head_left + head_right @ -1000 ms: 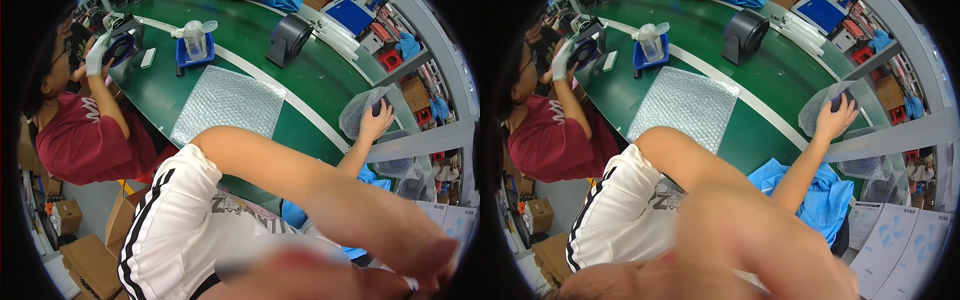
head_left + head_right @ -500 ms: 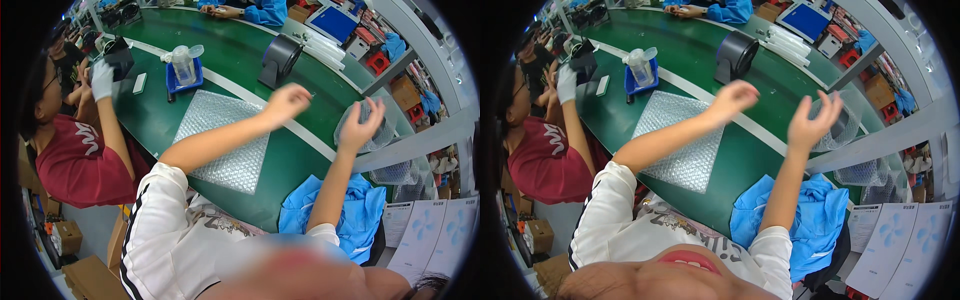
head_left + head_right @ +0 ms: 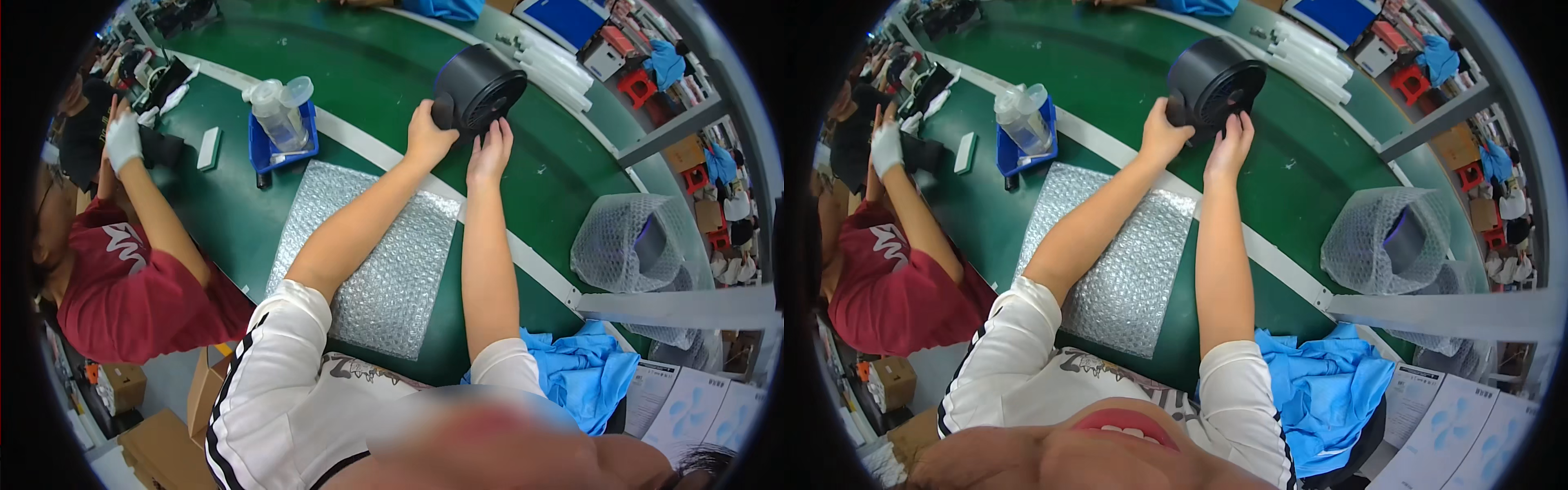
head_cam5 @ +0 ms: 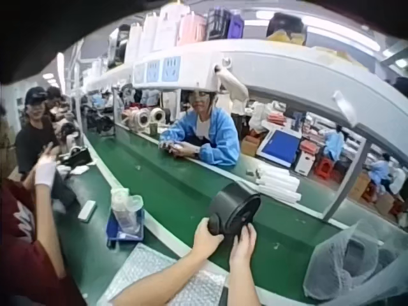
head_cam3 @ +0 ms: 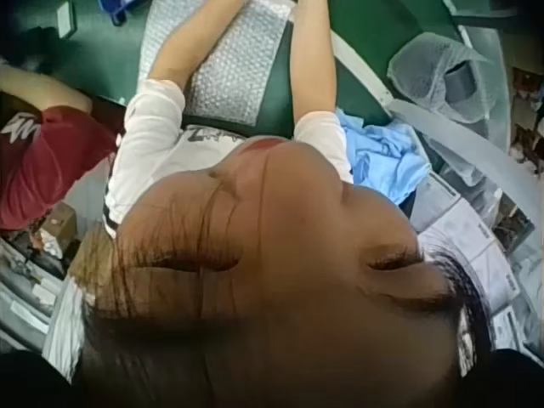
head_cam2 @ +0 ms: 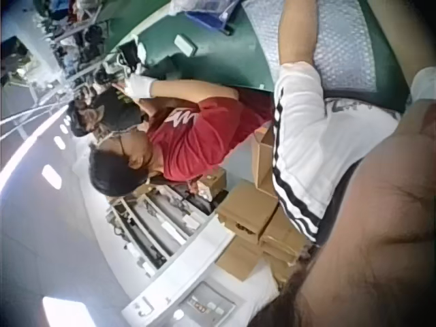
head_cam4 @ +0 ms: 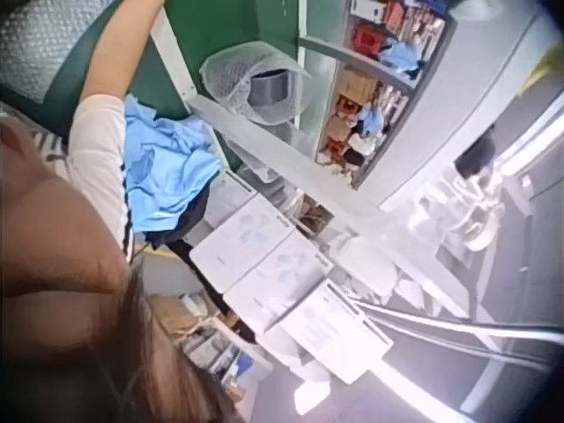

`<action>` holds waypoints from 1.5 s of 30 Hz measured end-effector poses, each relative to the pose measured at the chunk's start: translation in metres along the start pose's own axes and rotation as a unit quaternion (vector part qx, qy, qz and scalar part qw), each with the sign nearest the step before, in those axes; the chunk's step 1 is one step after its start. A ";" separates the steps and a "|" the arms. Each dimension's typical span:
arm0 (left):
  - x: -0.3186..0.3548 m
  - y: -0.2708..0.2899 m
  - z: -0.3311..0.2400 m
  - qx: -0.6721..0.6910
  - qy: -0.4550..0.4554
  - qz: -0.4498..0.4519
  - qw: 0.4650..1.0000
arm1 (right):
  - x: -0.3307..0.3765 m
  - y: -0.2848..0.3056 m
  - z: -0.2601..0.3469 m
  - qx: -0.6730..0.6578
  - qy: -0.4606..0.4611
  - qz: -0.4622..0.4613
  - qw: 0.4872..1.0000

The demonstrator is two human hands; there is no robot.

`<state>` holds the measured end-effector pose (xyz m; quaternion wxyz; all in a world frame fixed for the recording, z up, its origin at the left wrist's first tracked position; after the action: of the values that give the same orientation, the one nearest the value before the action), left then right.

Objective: The person packages desk fans by taking them from the assembly line, wrapping them individually into bubble wrap sleeves, and opening a new stack of bubble wrap sleeves.

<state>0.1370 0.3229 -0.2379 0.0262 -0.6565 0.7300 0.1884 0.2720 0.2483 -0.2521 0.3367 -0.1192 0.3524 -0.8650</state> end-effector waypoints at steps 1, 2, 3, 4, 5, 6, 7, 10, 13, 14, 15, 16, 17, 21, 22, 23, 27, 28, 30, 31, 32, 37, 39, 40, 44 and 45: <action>-0.004 -0.002 -0.002 -0.028 -0.001 0.019 0.999 | -0.003 0.005 -0.002 0.007 -0.011 -0.008 1.000; -0.008 0.001 -0.004 0.003 0.004 0.001 1.000 | -0.008 0.008 -0.002 -0.042 -0.028 -0.002 0.999; -0.015 0.004 0.000 0.053 0.036 0.000 0.998 | -0.011 0.008 -0.004 -0.093 -0.046 0.008 0.995; -0.020 0.009 -0.001 0.056 0.043 -0.014 0.997 | -0.014 0.010 -0.006 -0.136 -0.076 0.001 0.988; -0.023 0.015 -0.002 0.059 0.049 -0.028 0.997 | -0.014 0.012 -0.007 -0.149 -0.094 0.001 0.984; -0.029 0.027 0.000 0.050 0.027 -0.068 0.996 | -0.009 0.001 -0.005 -0.150 -0.104 0.025 0.983; -0.036 0.038 0.003 0.041 0.005 -0.106 0.993 | -0.004 -0.007 -0.008 -0.152 -0.114 0.047 0.981; -0.055 0.064 0.015 0.137 0.036 -0.186 0.972 | 0.001 -0.018 -0.014 -0.146 -0.150 0.091 0.974; -0.082 0.106 0.016 0.078 0.005 -0.298 0.951 | 0.008 -0.030 -0.023 -0.150 -0.187 0.113 0.964; -0.091 0.117 0.019 0.107 0.006 -0.306 0.946 | 0.009 -0.033 -0.025 -0.146 -0.195 0.119 0.963; -0.098 0.124 0.016 0.140 0.005 -0.311 0.940 | 0.007 -0.031 -0.024 -0.146 -0.191 0.120 0.963; -0.099 0.130 0.010 0.123 -0.007 -0.342 0.932 | 0.008 -0.030 -0.024 -0.142 -0.198 0.126 0.962; -0.093 0.130 0.006 0.053 0.010 -0.371 0.927 | 0.010 -0.028 -0.024 -0.139 -0.204 0.132 0.960; -0.093 0.152 0.027 0.032 0.031 -0.403 0.914 | 0.023 -0.037 -0.034 -0.112 -0.239 0.158 0.952; -0.089 0.153 0.023 0.034 0.057 -0.402 0.913 | 0.025 -0.043 -0.031 -0.091 -0.237 0.173 0.952; -0.093 0.154 0.032 -0.011 0.054 -0.418 0.907 | 0.025 -0.042 -0.030 -0.092 -0.233 0.171 0.953; -0.084 0.152 0.034 0.016 0.096 -0.401 0.911 | 0.022 -0.043 -0.029 -0.111 -0.250 0.176 0.946; -0.083 0.149 0.036 0.054 0.119 -0.394 0.910 | 0.021 -0.041 -0.027 -0.109 -0.245 0.174 0.947; -0.085 0.151 0.047 0.061 0.121 -0.400 0.906 | 0.022 -0.043 -0.027 -0.109 -0.241 0.178 0.948; -0.085 0.150 0.054 0.069 0.125 -0.404 0.904 | 0.022 -0.042 -0.028 -0.109 -0.244 0.173 0.948; -0.088 0.147 0.057 0.063 0.124 -0.396 0.908 | 0.022 -0.042 -0.028 -0.108 -0.246 0.168 0.948; -0.093 0.155 0.077 0.030 0.080 -0.437 0.895 | 0.026 -0.047 -0.031 -0.120 -0.250 0.169 0.946; -0.091 0.151 0.075 0.042 0.077 -0.437 0.895 | 0.025 -0.044 -0.030 -0.125 -0.251 0.160 0.946; -0.091 0.145 0.073 0.055 0.080 -0.419 0.903 | 0.024 -0.042 -0.028 -0.125 -0.249 0.157 0.947; -0.090 0.139 0.068 0.048 0.074 -0.390 0.917 | 0.024 -0.041 -0.028 -0.124 -0.248 0.159 0.947; -0.090 0.139 0.067 0.045 0.075 -0.389 0.917 | 0.024 -0.041 -0.028 -0.126 -0.250 0.155 0.947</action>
<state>0.0011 0.4388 -0.2412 0.0716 -0.8989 0.4248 0.0803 0.2213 0.2688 -0.2452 0.5266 -0.3170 0.3766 -0.6931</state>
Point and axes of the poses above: each hand's wrist, its own x-axis away from the middle knuckle, its own y-axis out of the back of the hand, z = x × y, the point moved 8 cm from there along -x, towards the middle knuckle, and after that the axes turned 9 degrees about -x, right-handed, at the moved point
